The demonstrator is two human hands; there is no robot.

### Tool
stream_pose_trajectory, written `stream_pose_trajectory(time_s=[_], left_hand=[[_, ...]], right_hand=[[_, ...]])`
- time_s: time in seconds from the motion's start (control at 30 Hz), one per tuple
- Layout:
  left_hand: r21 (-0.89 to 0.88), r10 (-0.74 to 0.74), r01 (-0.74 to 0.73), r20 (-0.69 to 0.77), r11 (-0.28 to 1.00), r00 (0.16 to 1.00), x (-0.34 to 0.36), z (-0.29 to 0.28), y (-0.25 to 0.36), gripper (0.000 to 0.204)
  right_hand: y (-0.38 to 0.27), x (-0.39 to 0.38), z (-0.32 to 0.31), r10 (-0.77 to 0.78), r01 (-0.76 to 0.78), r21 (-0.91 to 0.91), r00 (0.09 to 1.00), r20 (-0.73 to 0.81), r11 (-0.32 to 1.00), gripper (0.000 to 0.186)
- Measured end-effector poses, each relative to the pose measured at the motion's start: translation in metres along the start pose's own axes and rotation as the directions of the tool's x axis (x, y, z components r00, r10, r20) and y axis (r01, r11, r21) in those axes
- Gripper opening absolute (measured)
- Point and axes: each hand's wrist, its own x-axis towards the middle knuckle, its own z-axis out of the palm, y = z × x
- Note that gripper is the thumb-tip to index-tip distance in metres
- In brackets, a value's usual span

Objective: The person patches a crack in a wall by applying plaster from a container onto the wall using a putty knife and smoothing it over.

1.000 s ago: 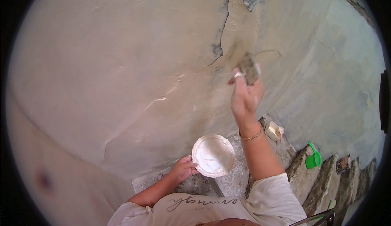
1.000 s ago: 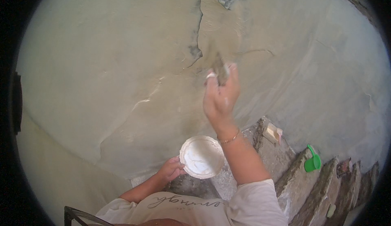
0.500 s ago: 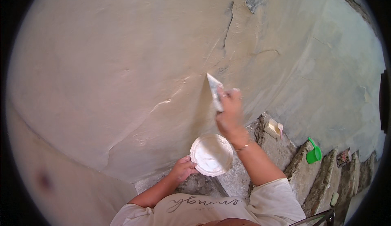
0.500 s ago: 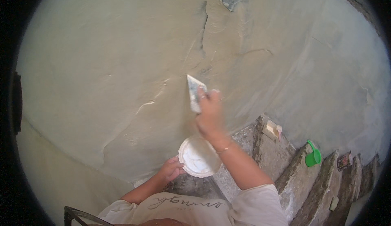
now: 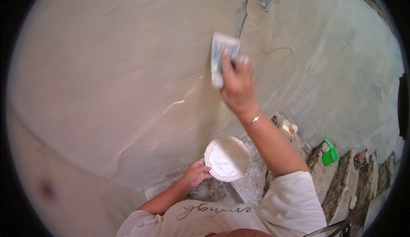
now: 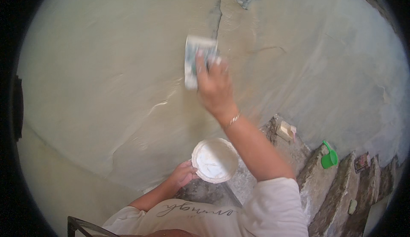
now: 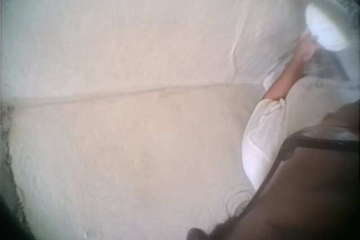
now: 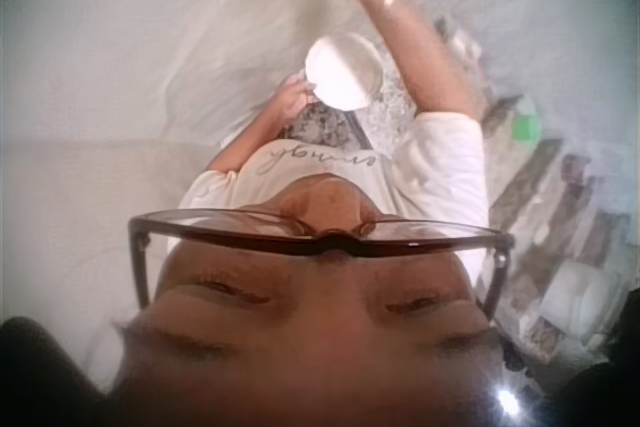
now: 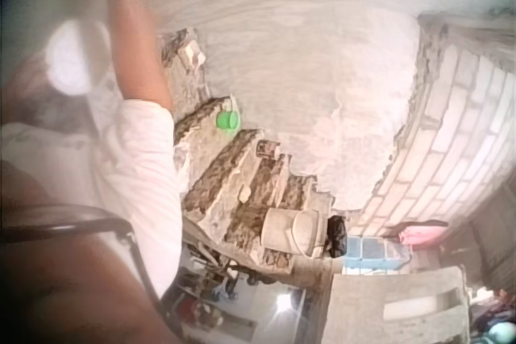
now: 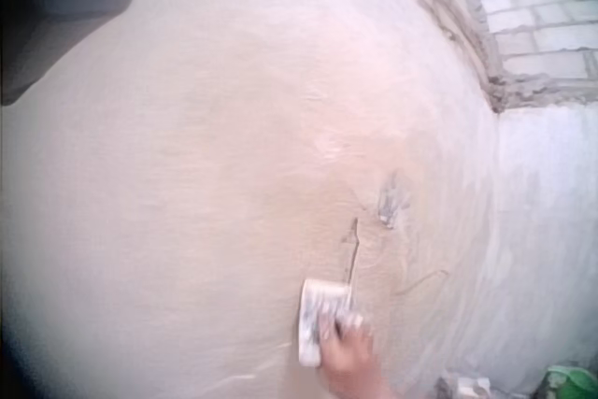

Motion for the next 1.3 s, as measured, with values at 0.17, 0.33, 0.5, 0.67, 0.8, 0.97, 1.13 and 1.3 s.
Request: stream_pose_trajectory(time_s=[0.17,0.33,0.5,0.67,0.8,0.97,1.13,1.3], left_hand=[[0.034,0.021,-0.020,-0.049,0.999,0.999,-0.007,0.004,0.009,0.054],[0.038,-0.015,0.019,-0.113,0.999,0.993,-0.011,0.002,-0.007,0.053],[0.002,-0.024,0.024,-0.074,1.000,0.997,-0.006,0.000,-0.017,0.046],[-0.027,0.004,-0.005,-0.060,1.000,0.998,-0.010,-0.007,-0.026,0.047],[-0.026,-0.027,0.027,-0.036,0.999,0.999,-0.004,-0.002,-0.025,0.047],[-0.031,-0.018,0.017,-0.043,0.999,0.999,-0.005,0.000,-0.022,0.048],[-0.042,-0.003,0.000,-0.070,0.999,0.998,-0.011,-0.007,-0.024,0.047],[-0.024,-0.005,0.003,-0.078,1.000,0.997,-0.013,-0.001,-0.026,0.045]], right_hand=[[-0.021,-0.067,-0.039,0.072,-0.157,0.238,0.941,0.331,0.958,0.056],[0.031,-0.064,-0.051,0.200,-0.441,0.327,0.799,0.567,0.836,0.043],[0.083,0.007,-0.070,0.216,-0.422,0.365,0.847,0.486,0.830,0.029],[0.074,0.094,-0.082,0.269,-0.237,0.299,0.960,-0.072,0.925,0.031],[0.113,0.120,-0.052,0.001,0.006,0.015,0.905,-0.426,1.000,0.029],[0.127,0.097,-0.030,0.007,-0.055,-0.136,0.943,-0.332,0.989,0.035],[0.081,0.055,-0.067,0.037,-0.037,-0.004,0.993,-0.117,0.999,0.035],[0.109,0.103,-0.098,0.146,-0.163,-0.046,0.956,-0.255,0.986,0.030]])
